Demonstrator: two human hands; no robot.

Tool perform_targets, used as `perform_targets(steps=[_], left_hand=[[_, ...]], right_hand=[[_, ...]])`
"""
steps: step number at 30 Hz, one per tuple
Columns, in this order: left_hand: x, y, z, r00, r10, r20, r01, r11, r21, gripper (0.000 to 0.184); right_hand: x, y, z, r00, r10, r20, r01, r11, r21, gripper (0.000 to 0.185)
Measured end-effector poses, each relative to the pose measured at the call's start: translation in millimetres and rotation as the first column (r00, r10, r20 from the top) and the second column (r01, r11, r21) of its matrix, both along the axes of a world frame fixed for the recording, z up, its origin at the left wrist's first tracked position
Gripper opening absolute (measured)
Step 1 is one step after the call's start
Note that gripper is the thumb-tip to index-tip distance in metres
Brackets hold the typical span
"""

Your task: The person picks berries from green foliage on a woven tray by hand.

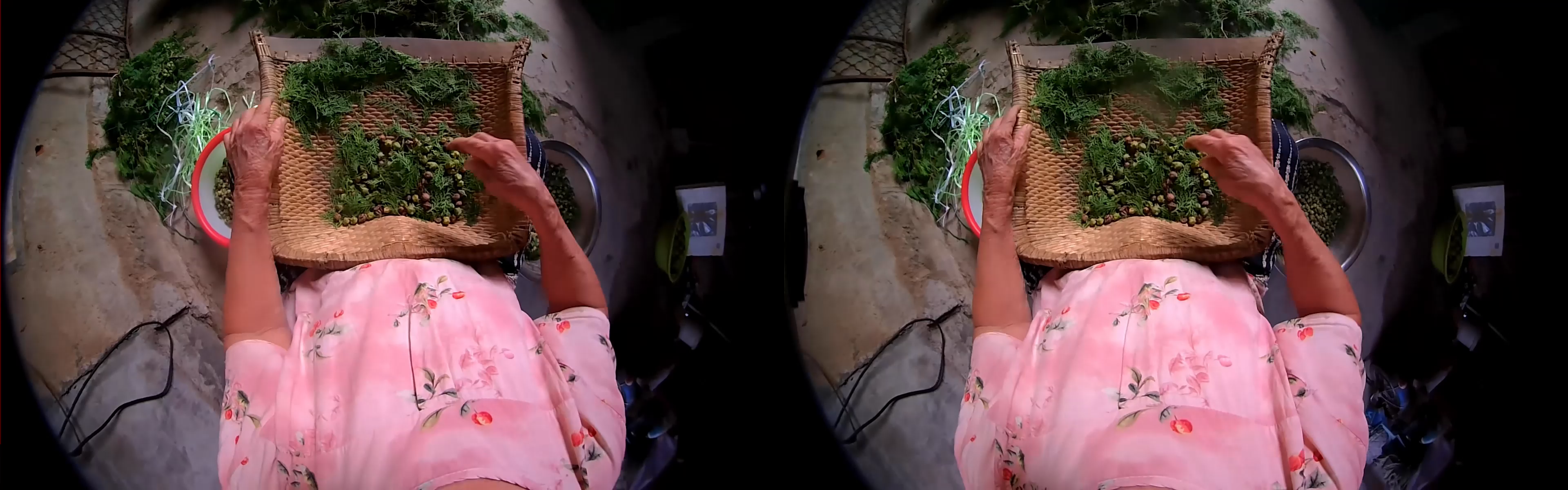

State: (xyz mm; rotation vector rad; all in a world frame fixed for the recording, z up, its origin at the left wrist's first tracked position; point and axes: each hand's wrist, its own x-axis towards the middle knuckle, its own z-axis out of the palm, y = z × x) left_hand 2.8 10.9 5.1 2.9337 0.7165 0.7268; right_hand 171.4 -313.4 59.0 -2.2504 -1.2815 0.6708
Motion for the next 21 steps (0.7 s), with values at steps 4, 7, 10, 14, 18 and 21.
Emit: perform_targets(steps=[4,7,10,14,18,21], left_hand=[[0.7,10.6,-2.6,0.997,0.062,-0.054,-0.082,0.784,-0.615,0.056],[-3.0,13.3,-12.9,0.998,0.042,0.045,-0.007,0.806,-0.592,0.056],[-5.7,10.9,-10.2,0.997,0.075,0.022,-0.048,0.812,-0.582,0.056],[-5.5,8.7,-5.8,0.997,0.071,-0.014,-0.066,0.826,-0.559,0.055],[-5.5,5.1,-1.9,0.994,0.102,-0.044,-0.109,0.803,-0.585,0.052],[-5.8,8.9,-7.1,0.995,0.099,-0.032,-0.099,0.818,-0.567,0.05]], right_hand=[[-8.8,42.8,-37.7,0.896,0.443,-0.036,-0.431,0.847,-0.311,0.03],[-12.6,69.6,-66.3,0.843,0.535,-0.06,-0.523,0.787,-0.327,0.024],[-16.9,106.5,-78.1,0.847,0.521,-0.105,-0.528,0.805,-0.27,0.024],[-24.1,135.8,-102.6,0.928,0.373,-0.022,-0.374,0.926,-0.049,0.027],[-20.0,151.3,-95.0,0.979,0.13,-0.156,-0.097,0.975,0.201,0.028],[-7.7,151.7,-92.4,0.993,0.077,-0.09,-0.056,0.974,0.22,0.026]])
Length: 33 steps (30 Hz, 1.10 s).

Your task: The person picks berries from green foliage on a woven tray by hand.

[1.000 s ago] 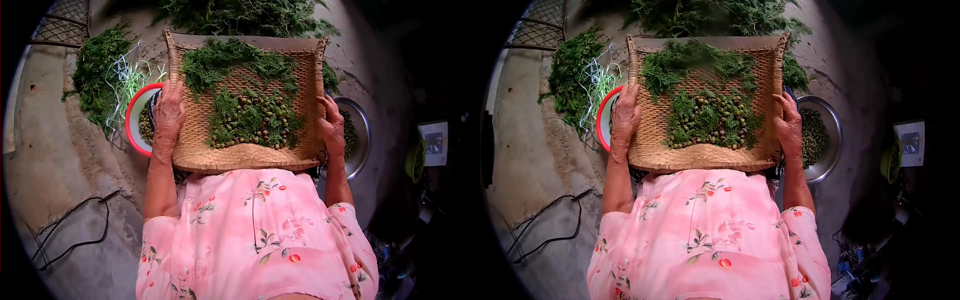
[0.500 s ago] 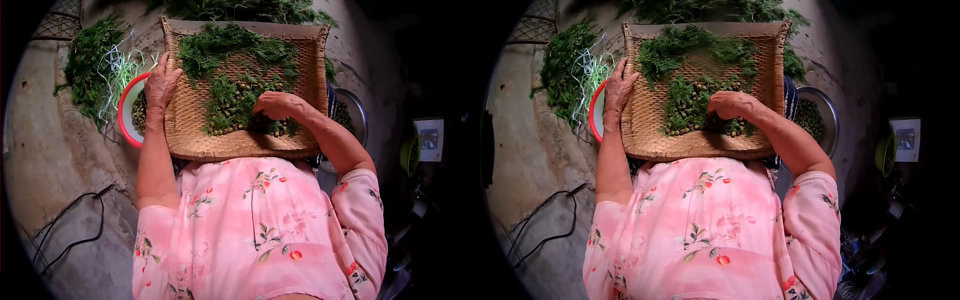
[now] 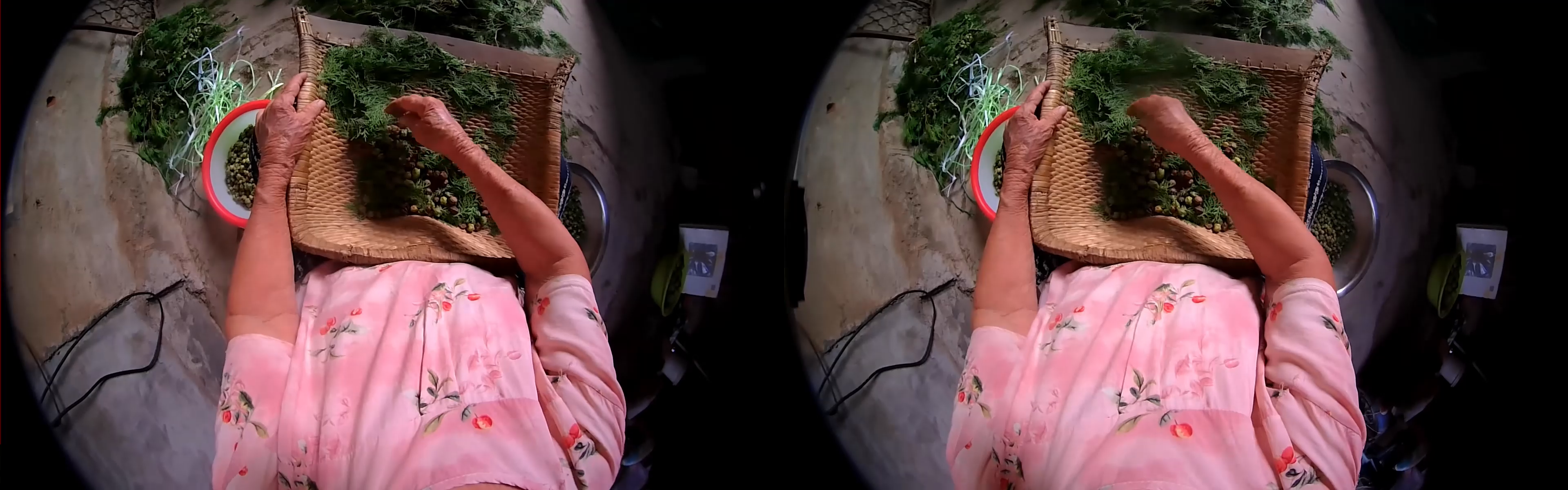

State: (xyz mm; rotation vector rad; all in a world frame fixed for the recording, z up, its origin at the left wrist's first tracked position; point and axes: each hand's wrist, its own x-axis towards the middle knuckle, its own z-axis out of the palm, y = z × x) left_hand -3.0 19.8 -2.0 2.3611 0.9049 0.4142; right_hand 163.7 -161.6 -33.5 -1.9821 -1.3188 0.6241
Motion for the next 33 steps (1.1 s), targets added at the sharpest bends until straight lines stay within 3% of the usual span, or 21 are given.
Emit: perform_targets(steps=[2,4,6,8,9,10,12,13,14,16,18,20,22,26,28,31,33], left_hand=[[0.7,-0.3,-1.0,1.0,0.006,0.003,-0.006,1.0,0.014,0.05],[0.7,0.2,-2.5,1.0,0.012,0.012,-0.012,1.0,0.006,0.05],[0.9,0.6,-2.4,1.0,0.02,0.023,-0.02,1.0,0.001,0.049],[0.3,-2.0,0.7,1.0,0.017,0.017,-0.017,1.0,-0.004,0.048],[-0.2,-2.7,1.6,1.0,0.021,0.01,-0.021,1.0,-0.004,0.048],[0.1,-3.1,2.5,1.0,0.021,0.005,-0.022,1.0,0.011,0.048],[0.2,-2.8,1.4,1.0,0.022,0.001,-0.022,0.999,0.024,0.048],[0.0,-2.0,0.2,1.0,0.029,0.008,-0.029,1.0,-0.008,0.05],[0.1,-1.3,-0.8,0.999,0.035,0.015,-0.034,0.999,-0.04,0.051],[0.3,-0.4,-2.7,0.999,0.039,0.034,-0.037,0.997,-0.064,0.051],[0.9,-0.9,-3.4,0.998,0.045,0.049,-0.041,0.995,-0.091,0.05],[1.6,-1.0,-1.6,0.998,0.05,0.036,-0.047,0.994,-0.096,0.05],[1.9,-1.1,-0.9,0.998,0.052,0.036,-0.048,0.993,-0.108,0.05],[2.2,-0.9,-0.9,0.998,0.046,0.039,-0.043,0.996,-0.083,0.051],[2.2,-1.8,-0.6,0.997,0.052,0.051,-0.048,0.996,-0.08,0.051],[2.0,-0.2,-5.4,0.996,0.05,0.072,-0.045,0.997,-0.07,0.051],[1.5,1.2,-7.4,0.996,0.048,0.081,-0.044,0.997,-0.058,0.051]], right_hand=[[4.0,-0.5,-5.2,0.998,-0.012,0.055,0.011,1.0,0.027,0.024],[2.6,0.5,-5.2,0.992,0.103,0.071,-0.102,0.995,-0.016,0.022],[-10.2,8.1,-9.1,0.963,0.261,-0.067,-0.267,0.959,-0.096,0.022],[-21.7,19.6,-11.2,0.924,0.381,0.022,-0.373,0.913,-0.164,0.023],[-27.6,23.3,-16.8,0.95,0.296,0.097,-0.298,0.955,0.001,0.029],[-25.4,27.2,-16.8,0.966,0.215,0.142,-0.219,0.976,0.013,0.033],[-9.2,31.1,-17.2,0.999,0.036,-0.039,-0.032,0.996,0.084,0.032],[3.3,27.9,-17.0,0.999,-0.006,-0.037,0.008,0.998,0.055,0.033],[11.4,21.7,-8.1,0.987,-0.078,-0.142,0.073,0.996,-0.044,0.033],[28.1,10.2,-17.6,0.907,-0.174,-0.384,0.196,0.981,0.016,0.029],[36.9,4.8,-27.3,0.93,-0.273,-0.244,0.305,0.947,0.102,0.026],[36.2,1.3,-33.7,0.913,-0.342,-0.221,0.379,0.913,0.152,0.02],[31.6,1.8,-35.3,0.942,-0.327,-0.07,0.334,0.925,0.181,0.015],[-1.0,8.6,-31.6,0.943,-0.118,0.311,0.081,0.988,0.131,0.013],[-11.5,16.8,-31.5,0.953,-0.095,0.287,0.059,0.99,0.13,0.012],[-15.6,20.7,-32.0,0.903,0.001,0.43,-0.025,0.998,0.051,0.012],[-12.4,18.3,-29.8,0.941,-0.106,0.321,0.094,0.994,0.054,0.011]])
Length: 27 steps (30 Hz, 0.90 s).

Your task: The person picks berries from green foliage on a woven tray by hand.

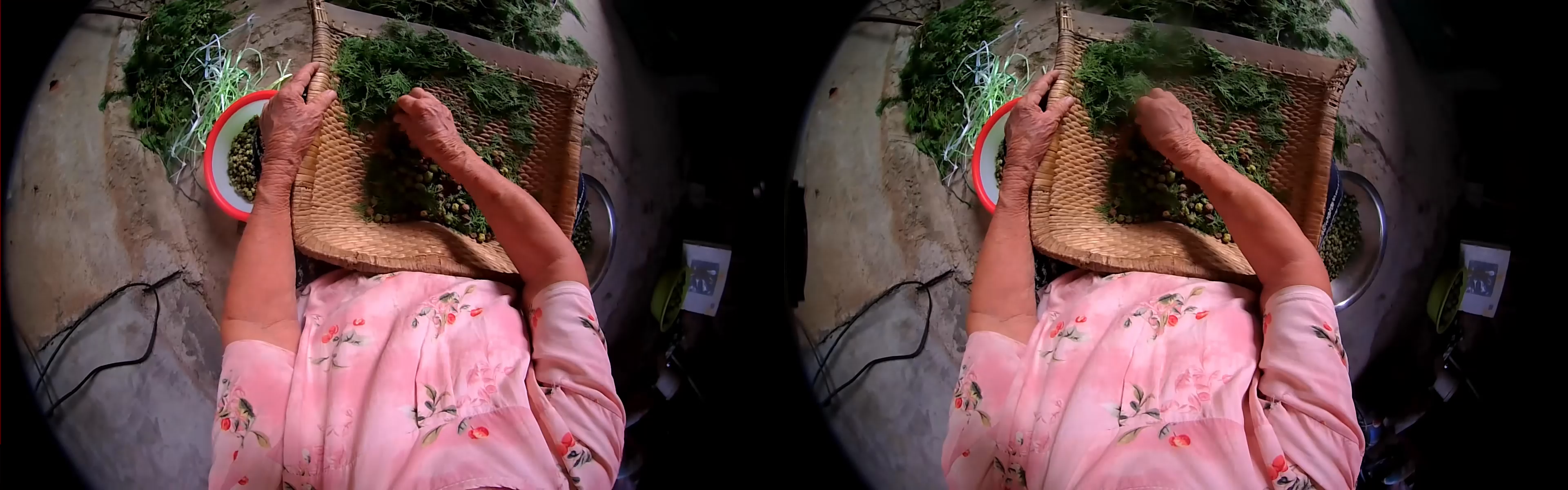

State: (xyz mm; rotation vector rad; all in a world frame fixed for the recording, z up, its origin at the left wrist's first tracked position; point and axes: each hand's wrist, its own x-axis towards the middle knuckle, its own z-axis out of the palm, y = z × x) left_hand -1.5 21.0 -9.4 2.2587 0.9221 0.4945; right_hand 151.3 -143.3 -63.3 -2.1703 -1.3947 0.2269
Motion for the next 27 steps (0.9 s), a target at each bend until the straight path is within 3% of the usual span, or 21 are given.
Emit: perform_targets(steps=[3,5,7,9,10,13,15,16,18,19,20,21,22,25,27], left_hand=[[-0.1,0.0,-0.6,1.0,0.002,-0.001,-0.002,1.0,-0.019,0.051],[0.4,0.0,1.2,0.999,0.007,-0.051,-0.008,1.0,-0.027,0.05],[0.3,-1.1,2.8,0.999,0.006,-0.033,-0.007,0.999,-0.038,0.05],[0.0,-1.7,4.2,1.0,0.006,-0.018,-0.007,0.999,-0.047,0.049],[0.1,-2.1,4.4,1.0,0.009,-0.023,-0.01,0.999,-0.034,0.049],[0.0,-4.2,6.8,0.999,0.022,-0.033,-0.022,0.999,-0.026,0.049],[0.1,-2.8,5.7,0.998,-0.005,-0.07,0.006,1.0,0.025,0.049],[0.1,-2.5,5.6,0.998,-0.003,-0.07,0.004,1.0,0.024,0.049],[-0.1,-3.0,5.5,0.998,-0.002,-0.063,0.003,1.0,0.015,0.049],[0.0,-3.3,5.4,0.998,0.0,-0.063,0.001,1.0,0.013,0.049],[0.2,-3.5,5.5,0.998,0.001,-0.066,0.0,1.0,0.016,0.049],[0.4,-3.6,6.2,0.998,0.003,-0.069,-0.001,1.0,0.019,0.049],[0.4,-3.9,7.5,0.997,0.005,-0.076,-0.004,1.0,0.013,0.049],[0.5,-5.7,10.5,0.997,0.01,-0.076,-0.011,1.0,-0.005,0.049],[0.0,-5.4,8.9,0.998,0.009,-0.067,-0.01,1.0,-0.014,0.05]], right_hand=[[5.3,-0.3,-0.2,0.996,-0.085,-0.026,0.086,0.996,0.037,0.021],[9.2,0.9,0.6,0.978,-0.054,-0.203,0.057,0.998,0.009,0.021],[0.0,-1.3,4.0,0.989,-0.008,-0.151,0.013,0.999,0.033,0.018],[-12.7,1.5,9.7,0.995,0.095,0.015,-0.095,0.995,0.024,0.016],[-15.0,4.7,6.0,0.991,0.124,0.058,-0.121,0.991,-0.052,0.017],[-15.5,6.4,-4.6,0.973,0.126,0.195,-0.102,0.987,-0.125,0.019],[-12.8,5.5,-3.3,0.97,0.098,0.221,-0.087,0.995,-0.059,0.02],[-9.5,5.0,-0.7,0.998,0.058,0.004,-0.058,0.998,-0.015,0.019],[-1.2,6.6,15.8,0.936,0.0,-0.353,-0.006,1.0,-0.016,0.016],[3.4,6.8,18.8,0.74,-0.1,-0.665,0.068,0.995,-0.075,0.016],[3.9,5.2,22.3,0.44,-0.06,-0.896,0.133,0.991,-0.001,0.016],[3.1,4.9,26.8,0.083,0.025,-0.996,0.22,0.975,0.043,0.017],[-1.9,5.3,31.6,-0.02,0.069,-0.997,0.282,0.958,0.061,0.02],[-7.1,9.2,16.2,-0.001,0.11,-0.994,0.186,0.977,0.107,0.019],[-15.9,11.9,21.5,0.496,0.005,-0.868,-0.005,1.0,0.002,0.023]])
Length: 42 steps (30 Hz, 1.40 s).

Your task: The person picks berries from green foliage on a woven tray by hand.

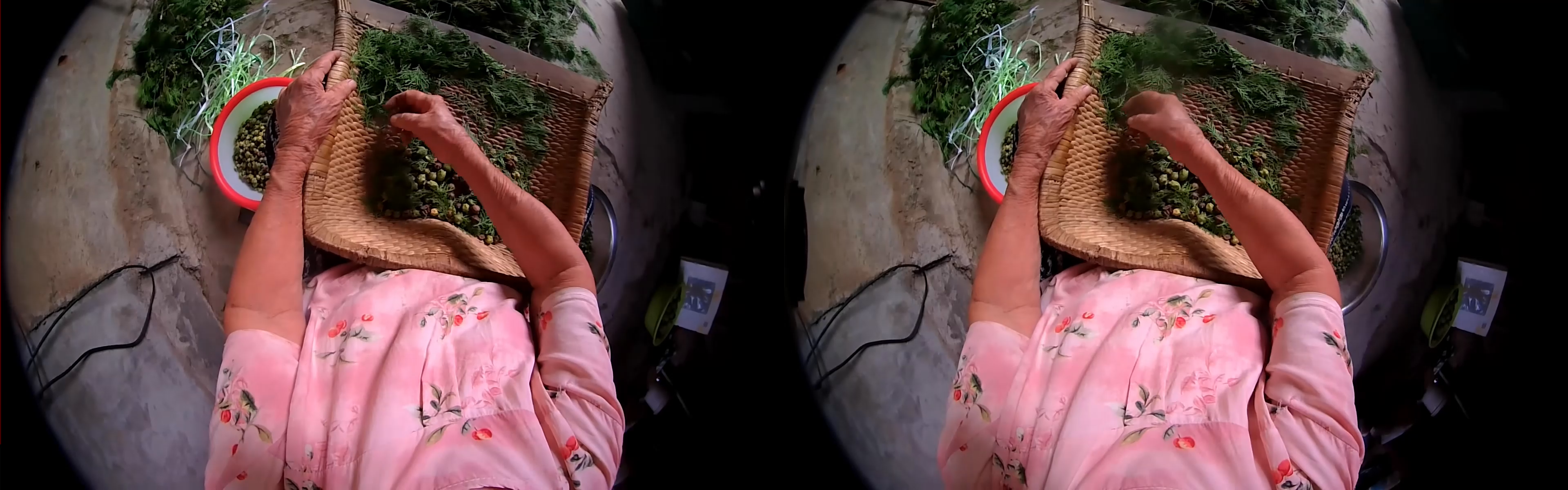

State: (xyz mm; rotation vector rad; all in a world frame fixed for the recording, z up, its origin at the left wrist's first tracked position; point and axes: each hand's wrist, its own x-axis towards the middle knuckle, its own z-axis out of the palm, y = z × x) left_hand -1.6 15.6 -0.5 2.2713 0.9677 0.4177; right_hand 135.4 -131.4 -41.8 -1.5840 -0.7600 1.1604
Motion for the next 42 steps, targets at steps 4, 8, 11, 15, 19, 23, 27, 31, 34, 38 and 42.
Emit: perform_targets(steps=[4,8,11,15,19,23,27,31,34,38,42], left_hand=[[0.9,-1.0,1.3,1.0,0.014,0.004,-0.014,0.999,0.031,0.05],[0.5,-0.5,3.1,1.0,0.02,-0.003,-0.02,1.0,-0.012,0.049],[-0.1,1.5,-1.9,1.0,0.005,-0.018,-0.004,1.0,0.031,0.05],[0.4,2.9,-2.9,1.0,-0.009,-0.028,0.01,1.0,0.023,0.048],[0.3,4.6,-7.6,1.0,-0.012,-0.005,0.013,0.998,0.065,0.048],[0.6,4.9,-6.8,1.0,-0.007,-0.021,0.008,1.0,0.029,0.048],[0.4,5.4,-7.9,1.0,-0.017,0.007,0.017,0.999,0.029,0.048],[0.8,5.3,-7.5,1.0,-0.015,-0.006,0.015,1.0,0.026,0.047],[0.7,3.7,-5.5,0.999,-0.004,0.039,0.005,0.999,-0.039,0.05],[1.2,4.3,-7.3,1.0,-0.006,0.017,0.006,1.0,0.003,0.05],[0.6,4.5,-8.4,0.999,-0.009,0.03,0.009,1.0,-0.004,0.051]], right_hand=[[-17.8,-1.5,-17.8,0.678,0.156,0.718,-0.256,0.966,0.032,0.02],[-28.4,1.9,-27.3,0.644,0.148,0.751,-0.23,0.973,0.005,0.019],[-24.3,2.4,-23.7,0.685,0.095,0.723,-0.192,0.98,0.053,0.016],[12.8,-2.0,4.9,0.997,-0.031,-0.069,0.036,0.996,0.076,0.015],[45.4,-17.4,16.4,0.705,0.001,-0.71,0.304,0.903,0.303,0.019],[47.7,-21.3,18.7,0.886,-0.13,-0.445,0.225,0.96,0.168,0.015],[35.3,-22.2,8.6,0.83,0.066,0.554,-0.045,0.998,-0.051,0.01],[26.5,-22.7,-20.9,0.594,0.141,0.792,-0.207,0.978,-0.018,0.016],[19.2,-23.1,-26.8,0.528,0.2,0.825,-0.196,0.974,-0.111,0.017],[27.8,-23.1,-26.3,0.705,0.1,0.702,-0.104,0.994,-0.037,0.017],[52.2,-30.6,5.3,0.931,-0.092,-0.353,0.092,0.996,-0.016,0.02]])
